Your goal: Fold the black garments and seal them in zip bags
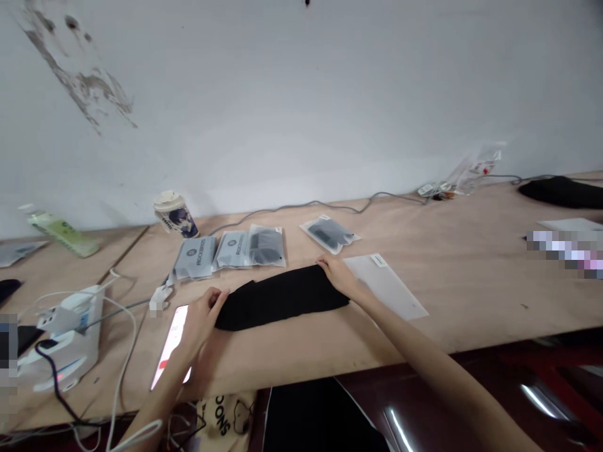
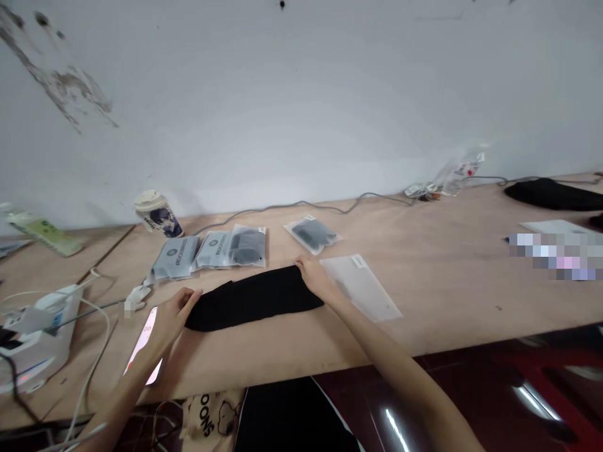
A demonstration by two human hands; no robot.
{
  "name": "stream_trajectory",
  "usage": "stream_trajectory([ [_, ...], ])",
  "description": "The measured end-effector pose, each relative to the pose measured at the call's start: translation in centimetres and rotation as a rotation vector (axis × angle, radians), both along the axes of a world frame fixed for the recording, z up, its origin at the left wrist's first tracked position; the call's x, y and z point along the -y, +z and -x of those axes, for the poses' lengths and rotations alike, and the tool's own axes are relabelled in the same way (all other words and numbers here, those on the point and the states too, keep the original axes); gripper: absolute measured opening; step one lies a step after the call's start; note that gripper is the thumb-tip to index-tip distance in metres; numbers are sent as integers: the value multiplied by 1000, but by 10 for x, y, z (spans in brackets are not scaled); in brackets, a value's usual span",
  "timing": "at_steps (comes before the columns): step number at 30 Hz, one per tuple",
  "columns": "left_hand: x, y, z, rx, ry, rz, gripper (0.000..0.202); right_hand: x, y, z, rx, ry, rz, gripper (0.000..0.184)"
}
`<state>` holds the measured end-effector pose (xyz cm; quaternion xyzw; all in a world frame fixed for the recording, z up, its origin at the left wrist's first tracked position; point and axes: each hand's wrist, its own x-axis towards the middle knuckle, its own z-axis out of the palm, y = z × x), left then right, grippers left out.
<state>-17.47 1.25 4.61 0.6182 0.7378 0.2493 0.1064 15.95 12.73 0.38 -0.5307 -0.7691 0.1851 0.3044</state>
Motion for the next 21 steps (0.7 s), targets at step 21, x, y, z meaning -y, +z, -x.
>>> stream_trajectory([
  [21, -41, 9, -20, -508, 105, 449, 58, 30, -18, 3, 273, 47, -312, 27],
])
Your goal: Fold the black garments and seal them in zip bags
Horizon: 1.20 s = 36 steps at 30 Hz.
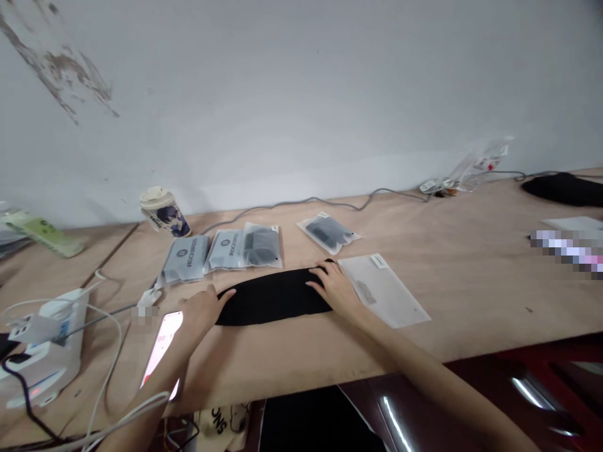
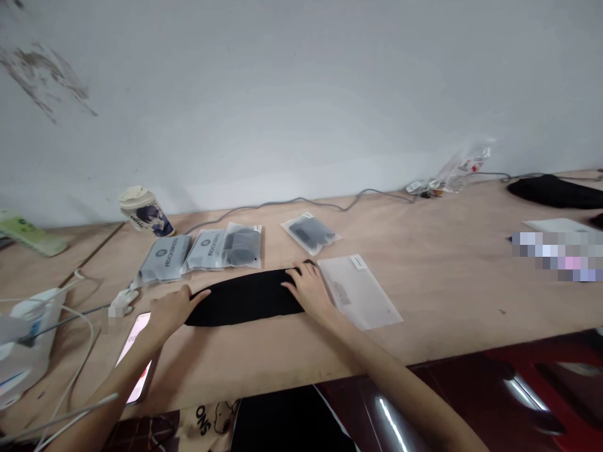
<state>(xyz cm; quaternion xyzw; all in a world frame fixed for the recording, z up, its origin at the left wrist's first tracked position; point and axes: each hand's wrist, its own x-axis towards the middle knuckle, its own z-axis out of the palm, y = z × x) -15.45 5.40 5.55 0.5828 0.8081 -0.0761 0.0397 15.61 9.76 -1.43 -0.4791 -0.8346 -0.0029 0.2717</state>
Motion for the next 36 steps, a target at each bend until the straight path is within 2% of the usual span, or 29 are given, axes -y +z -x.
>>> stream_trajectory([
  [3, -6, 3, -2, -46, -129, 36, 49, 20, -4, -3, 73, 138, 30, 32],
  [6, -11, 6, -2, -56, -176, 28, 34, 31, -9, -19, 114, 174, 52, 46],
  [9, -7, 8, -1, -86, -216, -106, 25, 38, -8, -43, 115, 214, 69, 60],
  [11, 1, 8, -2, -52, -328, -252, 21, 43, -6, -56, 114, 238, 97, 56],
  [13, 14, 3, -1, 62, -502, -341, 18, 47, -6, -67, 116, 238, 119, 45],
  [15, 29, -7, 1, 169, -654, -339, 21, 49, -8, -72, 117, 220, 118, 36],
  [17, 42, -19, 7, 193, -712, -326, 25, 49, -13, -74, 120, 211, 101, 32],
  [20, 54, -35, 17, 165, -712, -355, 26, 48, -17, -71, 96, 207, 73, 34],
  [23, 62, -37, 22, 192, -714, -408, 33, 53, -6, -67, -38, 186, 56, 33],
  [25, 69, -26, 20, 255, -632, -477, 31, 60, 13, -67, -187, 135, 87, 31],
  [28, 81, -1, 13, 395, -394, -574, 31, 68, 52, -73, -379, 23, 189, 26],
  [31, 81, 15, 11, 572, -242, -525, 35, 59, 82, -76, -470, -12, 281, 26],
  [33, 72, 11, 12, 665, -224, -398, 35, 42, 84, -74, -468, 3, 434, 27],
  [36, 55, -9, 16, 700, -224, -211, 34, 16, 64, -63, -402, -37, 714, 29],
])
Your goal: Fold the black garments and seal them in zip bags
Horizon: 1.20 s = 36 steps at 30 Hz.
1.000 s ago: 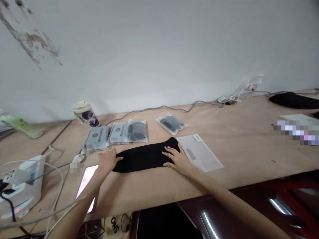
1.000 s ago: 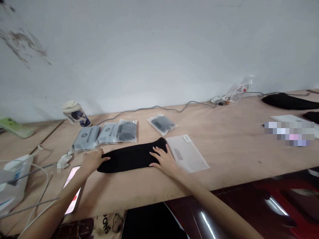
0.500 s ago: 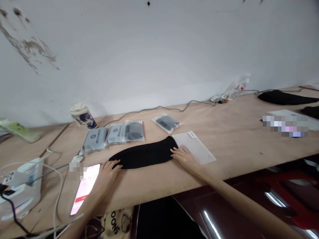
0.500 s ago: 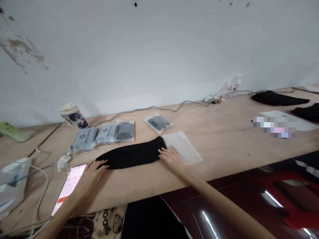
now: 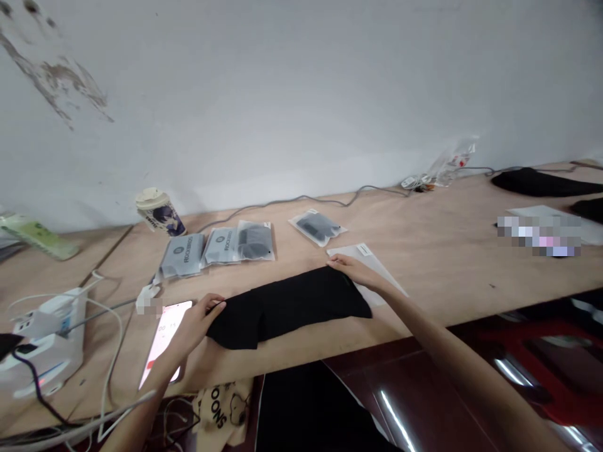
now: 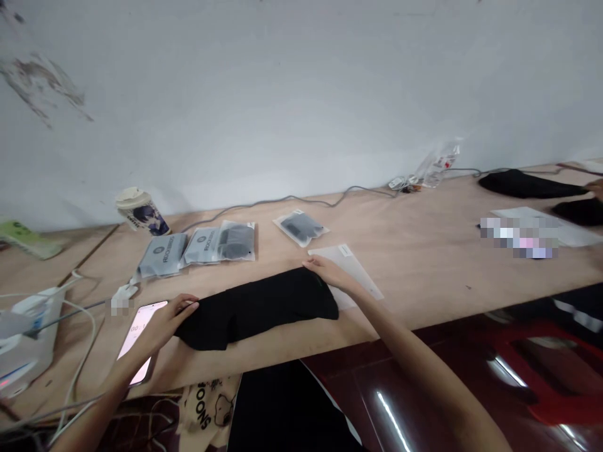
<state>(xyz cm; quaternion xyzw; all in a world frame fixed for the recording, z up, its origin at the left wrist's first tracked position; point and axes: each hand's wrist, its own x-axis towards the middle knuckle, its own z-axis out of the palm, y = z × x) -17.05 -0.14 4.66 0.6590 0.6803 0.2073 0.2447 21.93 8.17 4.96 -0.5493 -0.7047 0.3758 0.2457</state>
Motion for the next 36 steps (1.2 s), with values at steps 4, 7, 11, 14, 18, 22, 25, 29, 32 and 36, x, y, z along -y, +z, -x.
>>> stream_trajectory([
  [4, -10, -17, 4, -83, 35, 53, 43, -18, -36, 7, -2, 20, 109, 28],
  [7, -9, -15, 9, -113, 15, 79, 46, -22, -48, 2, -21, 80, 83, 43],
  [11, -7, -8, 14, -66, 65, 132, 38, -23, -49, -3, 21, 98, 123, 21],
  [14, -5, -2, 11, -54, 146, 203, 36, -20, -48, -1, 100, 40, 102, 17],
  [18, -1, 8, 9, -88, 186, 283, 38, -7, -44, 10, 321, -65, -180, 30],
  [22, 1, 11, 9, -223, 172, 134, 34, 21, -41, 37, 413, -52, -522, 35],
  [25, 5, 4, 6, -388, 209, 15, 33, 46, -47, 63, 444, 79, -604, 39],
  [29, 11, 0, 5, -357, 168, 40, 28, 65, -64, 81, 496, 144, -573, 39],
  [32, 13, 6, 10, -227, 182, 159, 20, 67, -74, 79, 468, 143, -579, 38],
  [36, 15, 16, 12, -292, 253, 162, 17, 66, -78, 74, 427, 138, -581, 38],
])
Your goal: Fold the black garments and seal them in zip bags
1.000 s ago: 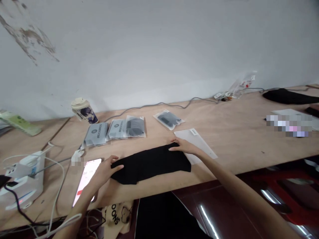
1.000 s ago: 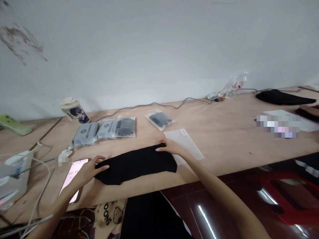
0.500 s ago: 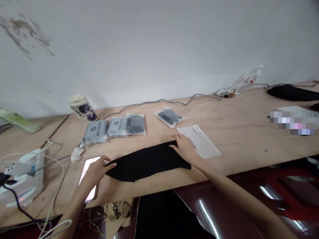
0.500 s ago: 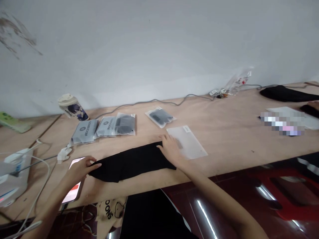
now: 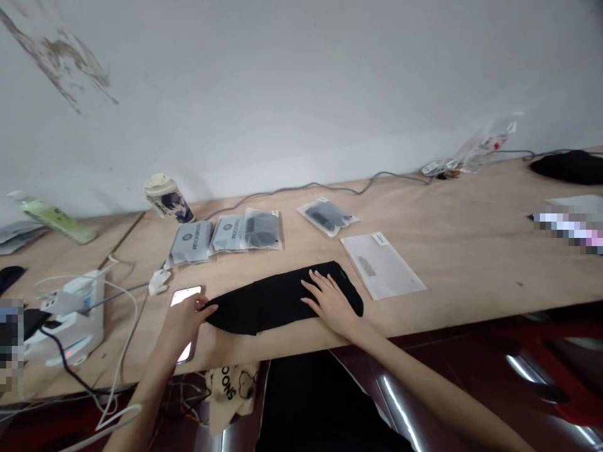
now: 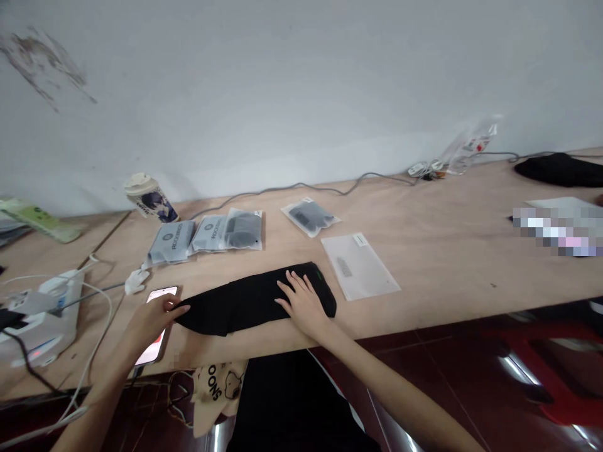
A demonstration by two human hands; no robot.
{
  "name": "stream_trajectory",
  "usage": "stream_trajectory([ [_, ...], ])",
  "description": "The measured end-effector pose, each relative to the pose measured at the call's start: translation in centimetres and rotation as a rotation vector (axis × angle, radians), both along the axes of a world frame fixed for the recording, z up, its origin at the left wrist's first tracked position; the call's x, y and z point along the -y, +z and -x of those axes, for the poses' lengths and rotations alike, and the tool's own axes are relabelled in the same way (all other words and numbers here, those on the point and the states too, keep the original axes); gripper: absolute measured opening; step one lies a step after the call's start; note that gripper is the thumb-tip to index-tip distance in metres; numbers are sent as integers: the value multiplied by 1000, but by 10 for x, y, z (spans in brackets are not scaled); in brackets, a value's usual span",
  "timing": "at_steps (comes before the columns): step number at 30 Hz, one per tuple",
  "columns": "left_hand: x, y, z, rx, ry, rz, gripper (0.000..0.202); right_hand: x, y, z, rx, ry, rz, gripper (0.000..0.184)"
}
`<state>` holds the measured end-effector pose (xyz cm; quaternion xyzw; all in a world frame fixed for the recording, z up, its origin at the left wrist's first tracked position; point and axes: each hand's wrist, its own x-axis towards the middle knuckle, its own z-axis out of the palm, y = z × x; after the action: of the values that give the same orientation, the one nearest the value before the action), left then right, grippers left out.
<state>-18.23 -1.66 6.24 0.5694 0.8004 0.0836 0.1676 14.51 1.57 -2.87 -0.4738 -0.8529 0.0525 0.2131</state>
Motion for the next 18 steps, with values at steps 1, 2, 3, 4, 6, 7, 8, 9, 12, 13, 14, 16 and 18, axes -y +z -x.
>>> stream_trajectory([
  [1, 0, 3, -3, -28, -1, -46, 17, 0, 1, 0, -16, -4, 8, 38],
  [2, 0, 6, -9, -41, -5, -90, 16, 1, 2, 1, -42, -6, 19, 37],
  [3, -1, 10, -16, -38, -14, -124, 16, 1, 5, 2, -80, -4, 33, 36],
  [4, -3, 15, -27, -20, -31, -142, 15, 2, 8, 3, -133, -1, 51, 35],
  [6, -8, 27, -55, 48, -76, -144, 14, 2, 19, 6, -295, 3, 105, 31],
  [7, -13, 32, -73, 79, -104, -153, 13, 1, 26, 7, -400, -1, 159, 30],
  [8, -17, 37, -93, 103, -121, -189, 13, -1, 34, 8, -518, -10, 241, 30],
  [9, -23, 41, -113, 140, -148, -208, 14, -4, 41, 9, -641, -21, 355, 33],
  [12, -40, 39, -171, 274, -270, -231, 19, -16, 55, 7, -960, -55, 795, 50],
  [13, -46, 35, -186, 319, -309, -219, 20, -21, 56, 5, -1032, -66, 923, 55],
  [14, -50, 30, -198, 374, -382, -193, 23, -26, 56, 1, -1084, -80, 1025, 60],
  [16, -56, 21, -209, 447, -484, -149, 30, -34, 51, -8, -1143, -113, 1155, 62],
  [18, -57, 14, -205, 488, -485, -149, 32, -40, 45, -20, -1159, -133, 1211, 51],
])
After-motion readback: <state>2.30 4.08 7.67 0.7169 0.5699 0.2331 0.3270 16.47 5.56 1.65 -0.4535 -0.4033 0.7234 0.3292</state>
